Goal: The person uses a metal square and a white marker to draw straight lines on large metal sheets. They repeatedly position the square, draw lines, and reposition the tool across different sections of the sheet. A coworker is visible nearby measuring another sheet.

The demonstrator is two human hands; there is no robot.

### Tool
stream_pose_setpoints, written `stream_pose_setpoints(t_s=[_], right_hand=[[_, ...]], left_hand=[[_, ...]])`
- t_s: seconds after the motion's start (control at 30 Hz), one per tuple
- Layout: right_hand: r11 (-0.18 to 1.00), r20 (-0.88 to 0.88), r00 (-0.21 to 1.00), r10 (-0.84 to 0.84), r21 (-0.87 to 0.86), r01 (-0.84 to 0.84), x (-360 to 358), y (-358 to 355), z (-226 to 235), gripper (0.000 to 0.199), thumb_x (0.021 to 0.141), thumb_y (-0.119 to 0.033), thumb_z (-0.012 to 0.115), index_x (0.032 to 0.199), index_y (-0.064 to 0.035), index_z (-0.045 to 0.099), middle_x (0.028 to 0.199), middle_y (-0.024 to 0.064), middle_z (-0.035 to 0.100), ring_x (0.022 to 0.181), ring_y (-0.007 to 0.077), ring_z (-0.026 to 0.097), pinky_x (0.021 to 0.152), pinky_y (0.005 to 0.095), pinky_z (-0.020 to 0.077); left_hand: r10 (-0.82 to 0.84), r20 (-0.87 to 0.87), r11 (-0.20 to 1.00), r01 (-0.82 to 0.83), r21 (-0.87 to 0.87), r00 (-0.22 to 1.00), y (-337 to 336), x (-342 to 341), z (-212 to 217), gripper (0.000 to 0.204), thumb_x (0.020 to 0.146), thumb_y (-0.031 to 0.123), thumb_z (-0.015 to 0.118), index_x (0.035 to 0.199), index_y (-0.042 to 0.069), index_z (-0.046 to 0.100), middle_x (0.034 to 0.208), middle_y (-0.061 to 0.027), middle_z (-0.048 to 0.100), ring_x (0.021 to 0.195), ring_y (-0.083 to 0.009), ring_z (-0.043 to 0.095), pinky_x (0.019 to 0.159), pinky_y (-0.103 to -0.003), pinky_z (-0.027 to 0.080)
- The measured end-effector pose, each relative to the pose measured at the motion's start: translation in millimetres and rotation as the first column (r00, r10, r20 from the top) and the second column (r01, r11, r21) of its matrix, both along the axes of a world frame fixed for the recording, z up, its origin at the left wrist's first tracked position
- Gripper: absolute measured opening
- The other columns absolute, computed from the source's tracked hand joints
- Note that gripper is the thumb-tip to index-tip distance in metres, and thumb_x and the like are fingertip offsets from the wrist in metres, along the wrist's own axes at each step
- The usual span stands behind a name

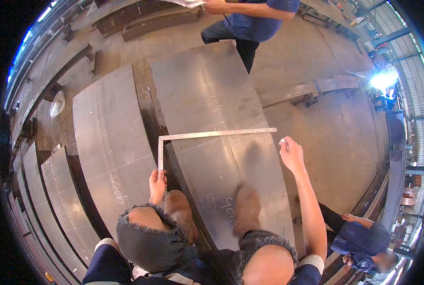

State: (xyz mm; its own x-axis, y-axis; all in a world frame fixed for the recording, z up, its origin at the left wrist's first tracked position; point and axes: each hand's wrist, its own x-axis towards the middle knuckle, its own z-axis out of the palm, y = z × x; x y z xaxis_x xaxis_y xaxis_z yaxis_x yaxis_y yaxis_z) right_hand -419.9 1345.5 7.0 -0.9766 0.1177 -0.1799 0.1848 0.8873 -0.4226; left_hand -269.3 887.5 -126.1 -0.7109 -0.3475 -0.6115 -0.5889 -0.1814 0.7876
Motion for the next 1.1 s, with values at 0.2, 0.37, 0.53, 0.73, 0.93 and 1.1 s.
stream_pose_setpoints(t_s=[0.2, 0.37, 0.53, 0.73, 0.93, 1.1], right_hand=[[0.976, -0.055, 0.998, 0.041, 0.217, -0.028, -80, -6, -21, 0.027, 0.088, -0.03, 0.068, 0.09, -0.0029, 0.065, 0.084, 0.0207, 0.07, 0.085, 0.042, 0.067, 0.075, 0.0498, 0.0516], [0.956, 0.192, 0.97, 0.146, 0.223, -0.189, -133, 30, -65, 0.043, 0.081, -0.045, 0.075, 0.086, -0.0032, 0.066, 0.083, 0.0205, 0.07, 0.083, 0.0386, 0.069, 0.075, 0.0455, 0.0535], [0.959, 0.499, 0.823, 0.272, -0.068, -0.276, -145, 53, -88, 0.05, 0.077, -0.052, 0.081, 0.086, -0.005, 0.066, 0.077, 0.0088, 0.069, 0.073, 0.0182, 0.065, 0.068, 0.035, 0.0519], [0.895, 0.563, 0.701, 0.439, -0.343, -0.285, -158, 64, -103, 0.024, 0.084, -0.023, 0.08, 0.085, -0.006, 0.063, 0.074, 0.0, 0.063, 0.069, 0.0072, 0.055, 0.062, 0.026, 0.0455], [0.81, 0.326, 0.829, 0.454, -0.538, -0.232, -190, 75, -129, 0.017, 0.087, -0.012, 0.075, 0.083, -0.0054, 0.059, 0.073, -0.0037, 0.057, 0.067, 0.006, 0.049, 0.061, 0.0238, 0.0411], [0.793, 0.244, 0.87, 0.428, -0.563, -0.232, -199, 89, -141, 0.016, 0.087, -0.01, 0.074, 0.086, -0.005, 0.058, 0.075, -0.0045, 0.054, 0.068, 0.0054, 0.047, 0.062, 0.0229, 0.0401]], left_hand=[[-0.133, 0.08, 0.975, 0.145, -0.169, 0.988, -2, -1, -12, 0.02, 0.105, 0.023, 0.05, 0.103, 0.004, 0.058, 0.068, -0.0007, 0.055, 0.051, -0.008, 0.05, 0.046, -0.026, 0.043], [-0.13, 0.168, 0.967, 0.163, -0.197, 0.977, -17, -15, -3, 0.02, 0.101, 0.02, 0.058, 0.107, 0.001, 0.059, 0.069, -0.0059, 0.064, 0.054, -0.0118, 0.062, 0.049, -0.029, 0.048], [-0.058, 0.133, 0.953, 0.094, -0.287, 0.989, -17, -20, -5, 0.017, 0.099, 0.011, 0.06, 0.111, 0.0, 0.056, 0.076, -0.0061, 0.064, 0.059, -0.0108, 0.061, 0.053, -0.027, 0.051], [-0.105, 0.246, 0.855, 0.214, -0.473, 0.964, -4, -8, 20, 0.022, 0.093, 0.013, 0.066, 0.111, 0.003, 0.06, 0.078, -0.0082, 0.072, 0.067, -0.0151, 0.069, 0.062, -0.034, 0.054], [0.052, 0.296, 0.893, 0.089, -0.441, 0.954, 28, -12, 33, 0.026, 0.09, 0.01, 0.071, 0.112, 0.002, 0.06, 0.084, -0.0109, 0.073, 0.073, -0.0156, 0.07, 0.065, -0.03, 0.056], [0.132, 0.269, 0.786, 0.065, -0.615, 0.954, 83, 14, -2, 0.023, 0.088, 0.014, 0.072, 0.106, 0.005, 0.061, 0.073, -0.0071, 0.072, 0.068, -0.015, 0.069, 0.062, -0.033, 0.052]])
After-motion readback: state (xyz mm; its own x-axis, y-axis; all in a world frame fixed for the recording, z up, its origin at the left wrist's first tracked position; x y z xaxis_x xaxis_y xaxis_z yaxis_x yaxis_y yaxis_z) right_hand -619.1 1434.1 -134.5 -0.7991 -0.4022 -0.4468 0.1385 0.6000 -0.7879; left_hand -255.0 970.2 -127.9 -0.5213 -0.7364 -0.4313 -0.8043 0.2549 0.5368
